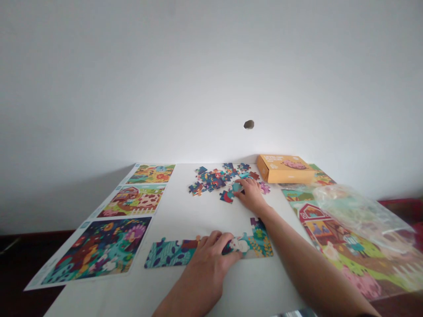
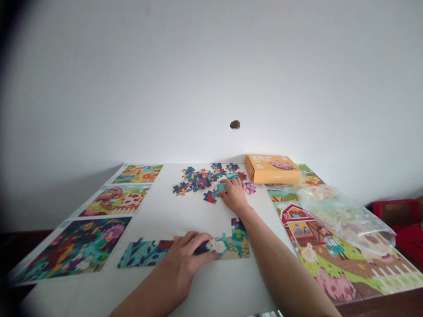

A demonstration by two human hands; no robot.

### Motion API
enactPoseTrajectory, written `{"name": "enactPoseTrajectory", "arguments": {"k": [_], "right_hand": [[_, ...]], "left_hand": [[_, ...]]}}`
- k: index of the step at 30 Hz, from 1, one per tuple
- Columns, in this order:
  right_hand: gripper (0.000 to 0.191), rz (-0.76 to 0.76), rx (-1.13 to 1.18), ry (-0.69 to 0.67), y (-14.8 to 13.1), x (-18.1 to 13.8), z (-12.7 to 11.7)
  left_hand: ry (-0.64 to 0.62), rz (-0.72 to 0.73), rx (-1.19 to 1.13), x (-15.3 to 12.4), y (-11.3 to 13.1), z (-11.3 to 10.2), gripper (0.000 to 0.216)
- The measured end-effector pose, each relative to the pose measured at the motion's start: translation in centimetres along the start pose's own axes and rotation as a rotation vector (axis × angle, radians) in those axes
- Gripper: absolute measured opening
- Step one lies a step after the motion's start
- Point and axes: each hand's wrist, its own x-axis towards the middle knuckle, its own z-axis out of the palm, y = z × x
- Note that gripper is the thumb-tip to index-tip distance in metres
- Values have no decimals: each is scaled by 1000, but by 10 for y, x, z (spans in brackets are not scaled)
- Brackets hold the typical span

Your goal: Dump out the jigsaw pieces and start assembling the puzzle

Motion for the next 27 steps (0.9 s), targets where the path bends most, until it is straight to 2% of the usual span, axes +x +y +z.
{"name": "enactPoseTrajectory", "arguments": {"k": [2, 6, 8, 10, 14, 16, 18, 22, 27], "right_hand": [[44, 24, 61, 28, 2, 1, -1], [13, 18, 294, 88, 7, 2, -10], [14, 9, 422, 100, 9, 1, -17], [22, -16, 545, 3, 8, 0, -24], [26, -102, 695, -377, 3, -5, -30], [23, -163, 674, -504, 0, -8, -30], [19, -245, 596, -565, -2, -10, -30], [13, -374, 465, -577, -6, -13, -35], [11, -448, 379, -552, -10, -15, -39]], "left_hand": [[4, -2, -4, 0, 0, -1, 51], [8, -6, -10, 0, 0, -4, 49], [8, -7, -11, -1, 0, -6, 49], [5, -4, -18, -1, 0, -8, 48], [17, -4, -16, -1, -3, -8, 41], [30, -4, 1, -1, -6, -6, 38], [46, -5, 15, 0, -8, -4, 37], [64, -22, 25, 1, -9, 0, 39], [46, -29, 43, 2, -8, 1, 47]]}}
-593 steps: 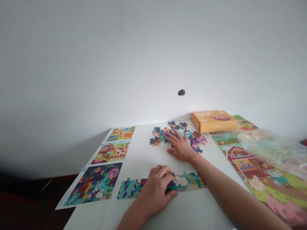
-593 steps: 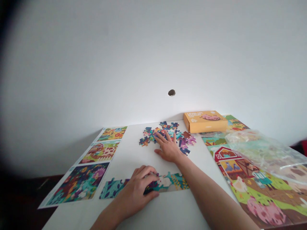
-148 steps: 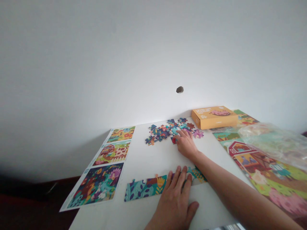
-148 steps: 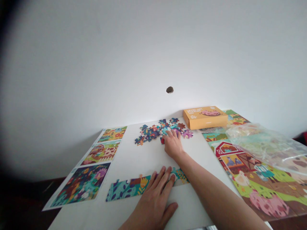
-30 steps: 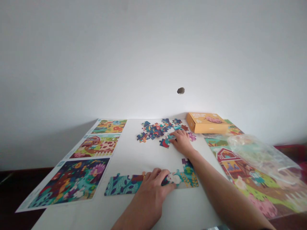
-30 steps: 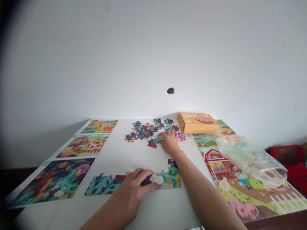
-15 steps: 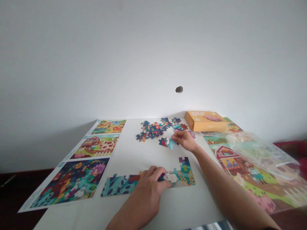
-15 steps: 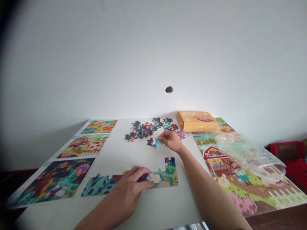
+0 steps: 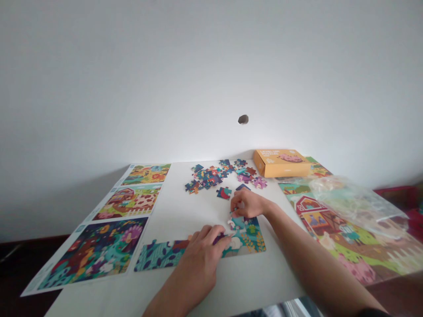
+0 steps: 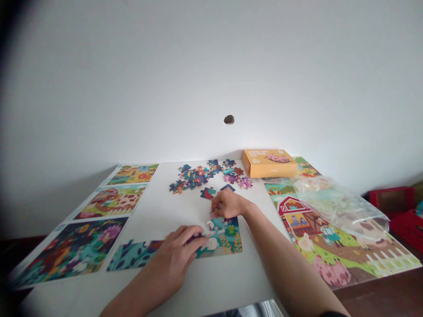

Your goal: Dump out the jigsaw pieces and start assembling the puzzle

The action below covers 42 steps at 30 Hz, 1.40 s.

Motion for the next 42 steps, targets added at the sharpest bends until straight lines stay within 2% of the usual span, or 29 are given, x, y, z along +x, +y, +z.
{"name": "enactPoseTrajectory", "arguments": {"k": [4, 10, 18, 26, 35, 42], "right_hand": [[15, -7, -24, 3, 0, 0, 2], [17, 29, 65, -46, 3, 0, 3], [17, 61, 127, -44, -3, -2, 1], [18, -17, -3, -32, -5, -2, 3], [16, -27, -61, -35, -10, -1, 1], [14, -10, -109, -28, -14, -2, -1]], "left_hand": [[-15, -6, 18, 1, 1, 0, 51], [-26, -13, 28, 1, 2, -1, 51], [-33, -28, 36, 2, 3, -1, 52], [-28, -31, 31, 2, 3, -1, 51], [-43, -44, 43, 2, 4, -1, 52], [-45, -39, 105, 2, 4, 4, 72]]}}
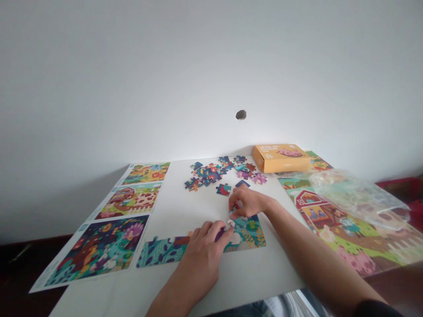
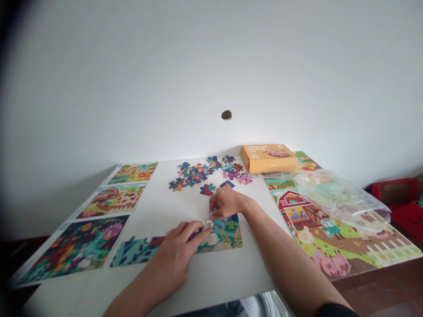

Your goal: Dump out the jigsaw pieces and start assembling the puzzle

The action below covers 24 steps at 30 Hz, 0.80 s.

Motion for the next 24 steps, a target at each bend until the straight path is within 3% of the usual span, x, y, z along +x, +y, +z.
{"name": "enactPoseTrajectory", "arguments": {"k": [8, 14, 24], "right_hand": [[16, -22, -33, -16, -3, 0, -1], [48, 4, -72, -6, -2, 0, -2], [35, 52, -134, 11, -5, -3, -5]], "left_hand": [[-5, -2, 59, -1, 4, 2, 70], [8, -8, 79, 1, 4, 3, 71], [49, -4, 90, -1, 5, 5, 64]]}}
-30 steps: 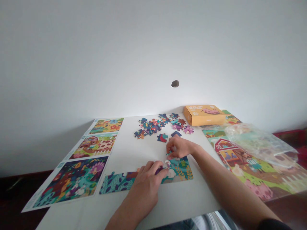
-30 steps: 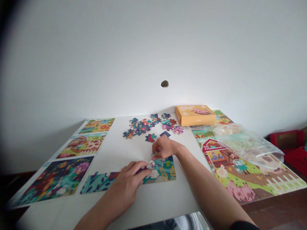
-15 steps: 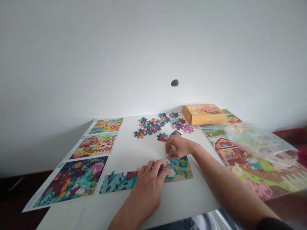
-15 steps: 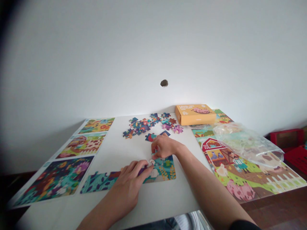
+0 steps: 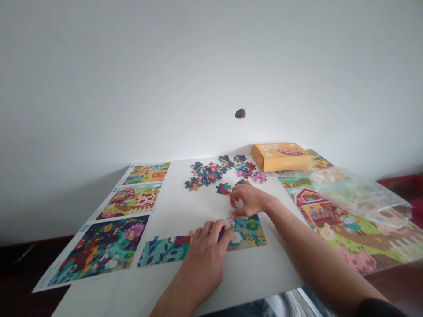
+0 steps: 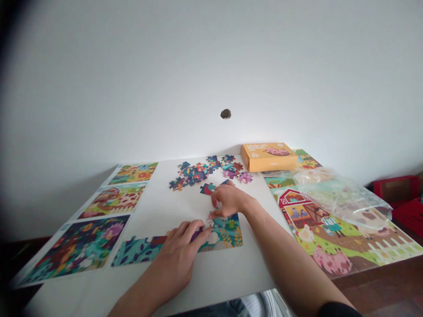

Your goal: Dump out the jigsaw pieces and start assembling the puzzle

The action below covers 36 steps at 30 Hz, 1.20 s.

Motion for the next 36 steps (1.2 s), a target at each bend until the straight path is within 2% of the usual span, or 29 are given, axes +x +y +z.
{"name": "enactPoseTrajectory", "arguments": {"k": [5, 8, 12, 18, 26, 29, 32, 34, 36], "right_hand": [[26, -9, 19, -19, -5, 1, 0], [23, -4, 82, -37, -5, 2, 1], [22, 7, 163, -35, -5, 1, 2], [29, 5, 188, -11, -1, 2, 5], [22, -1, 155, 114, 4, 4, 9], [18, 34, 193, 171, 6, 6, 12], [20, 87, 225, 206, 8, 9, 15], [21, 102, 251, 208, 8, 10, 17], [20, 96, 298, 191, 6, 11, 18]], "left_hand": [[10, -6, -16, 1, 0, 1, 66], [12, -69, -68, 4, -2, 4, 65], [43, -151, -123, 7, -8, 8, 52], [96, -215, -112, 6, -12, 9, 37], [110, -270, -110, 6, -13, 4, 26], [143, -253, -107, 3, -3, 6, 23], [143, -194, -66, -1, 17, 10, 42], [100, -124, -36, -3, 31, 14, 42], [111, -116, 2, -5, 40, 18, 43]]}}
